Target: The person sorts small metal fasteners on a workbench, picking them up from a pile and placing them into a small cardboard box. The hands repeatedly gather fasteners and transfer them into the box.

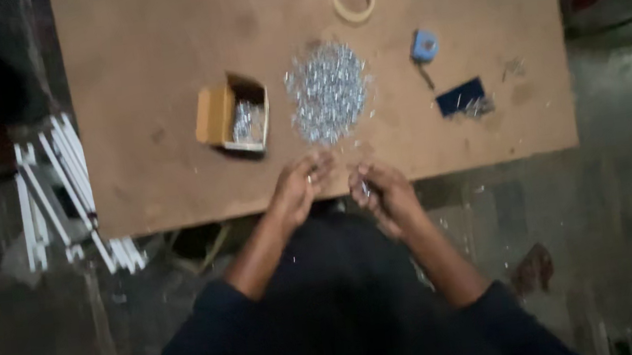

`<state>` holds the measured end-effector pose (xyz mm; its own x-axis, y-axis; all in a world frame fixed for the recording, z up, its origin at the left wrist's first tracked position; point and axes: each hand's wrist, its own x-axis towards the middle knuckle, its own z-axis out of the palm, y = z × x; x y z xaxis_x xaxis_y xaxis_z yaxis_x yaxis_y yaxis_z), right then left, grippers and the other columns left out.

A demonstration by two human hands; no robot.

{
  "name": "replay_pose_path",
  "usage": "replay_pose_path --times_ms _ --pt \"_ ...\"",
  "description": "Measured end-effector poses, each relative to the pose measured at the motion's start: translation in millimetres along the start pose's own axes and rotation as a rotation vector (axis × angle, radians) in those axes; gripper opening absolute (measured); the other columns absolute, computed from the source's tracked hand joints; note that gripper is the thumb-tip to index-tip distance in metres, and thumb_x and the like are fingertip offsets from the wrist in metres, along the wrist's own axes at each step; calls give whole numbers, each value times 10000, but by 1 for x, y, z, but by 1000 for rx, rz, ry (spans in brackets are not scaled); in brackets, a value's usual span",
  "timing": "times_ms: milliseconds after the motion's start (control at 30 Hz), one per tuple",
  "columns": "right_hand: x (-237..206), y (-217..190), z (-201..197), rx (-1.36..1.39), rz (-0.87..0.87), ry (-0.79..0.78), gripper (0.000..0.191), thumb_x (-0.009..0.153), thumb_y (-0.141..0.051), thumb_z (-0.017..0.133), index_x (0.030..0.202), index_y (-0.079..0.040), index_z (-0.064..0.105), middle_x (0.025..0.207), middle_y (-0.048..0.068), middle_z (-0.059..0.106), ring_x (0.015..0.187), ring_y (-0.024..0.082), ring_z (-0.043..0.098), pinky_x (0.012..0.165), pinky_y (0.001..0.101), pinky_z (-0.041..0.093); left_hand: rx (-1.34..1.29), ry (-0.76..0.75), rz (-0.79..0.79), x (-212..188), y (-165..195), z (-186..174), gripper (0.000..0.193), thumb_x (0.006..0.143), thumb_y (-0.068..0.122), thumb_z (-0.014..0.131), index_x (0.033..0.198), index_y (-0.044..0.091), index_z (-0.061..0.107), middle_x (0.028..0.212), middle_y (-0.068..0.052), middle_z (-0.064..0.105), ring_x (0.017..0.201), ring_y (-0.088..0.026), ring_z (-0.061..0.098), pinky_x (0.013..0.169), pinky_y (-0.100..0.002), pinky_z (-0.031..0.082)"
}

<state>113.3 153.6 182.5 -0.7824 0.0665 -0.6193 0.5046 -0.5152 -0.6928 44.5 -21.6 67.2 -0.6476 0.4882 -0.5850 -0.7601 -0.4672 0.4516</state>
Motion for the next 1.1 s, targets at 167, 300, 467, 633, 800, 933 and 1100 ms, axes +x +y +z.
replay_pose_path --times_ms 167,300,467,633,800,933,1100 --pt "1 -2 27 -124 -29 -31 237 998 -173 621 1104 25 698 716 39 632 538 103 542 453 222 419 60 34 -122 -8 6 11 330 1031 248 436 1159 11 627 1056 -142 711 1015 -262 688 914 -468 591" --pt "11 3 37 -135 -8 -13 229 971 -212 637 1066 -26 734 612 -3 583 442 69 454 381 204 353 9 -216 -59 -10 4 11 270 1051 186 489 1164 -11 634 984 -130 675 874 -278 664 837 -452 578" --pt "22 17 35 -177 -68 28 268 1025 -230 606 1075 12 712 621 -2 565 478 72 462 425 211 368 -58 -125 -111 -1 1 8 256 1070 170 474 1190 -6 616 1014 -99 679 906 -232 694 852 -419 603" --pt "22 13 31 -103 -38 -16 328 984 -158 469 1121 14 712 695 43 627 527 106 545 464 230 433 -5 -166 -155 4 10 5 333 1043 244 443 1210 29 633 930 -142 672 785 -280 677 753 -444 601" --pt "21 11 33 -117 16 10 292 977 -90 514 1189 4 689 789 41 665 582 104 558 506 226 450 -121 -178 -119 10 5 4 344 1098 226 448 1279 -24 597 1082 -135 698 901 -244 692 841 -413 594" --pt "25 15 30 -242 -63 -11 278 996 -127 545 1196 -2 693 805 41 680 583 93 558 503 215 436 -46 -231 -149 14 1 1 374 1073 304 433 1243 23 612 1011 -124 667 775 -251 636 762 -451 576" --pt "28 24 30 -286 -203 -4 168 1022 -175 622 1107 -40 673 723 31 612 535 67 509 468 207 384 -61 -153 -183 13 -1 3 398 1095 310 421 1310 36 614 1160 -89 697 946 -191 655 860 -378 552"
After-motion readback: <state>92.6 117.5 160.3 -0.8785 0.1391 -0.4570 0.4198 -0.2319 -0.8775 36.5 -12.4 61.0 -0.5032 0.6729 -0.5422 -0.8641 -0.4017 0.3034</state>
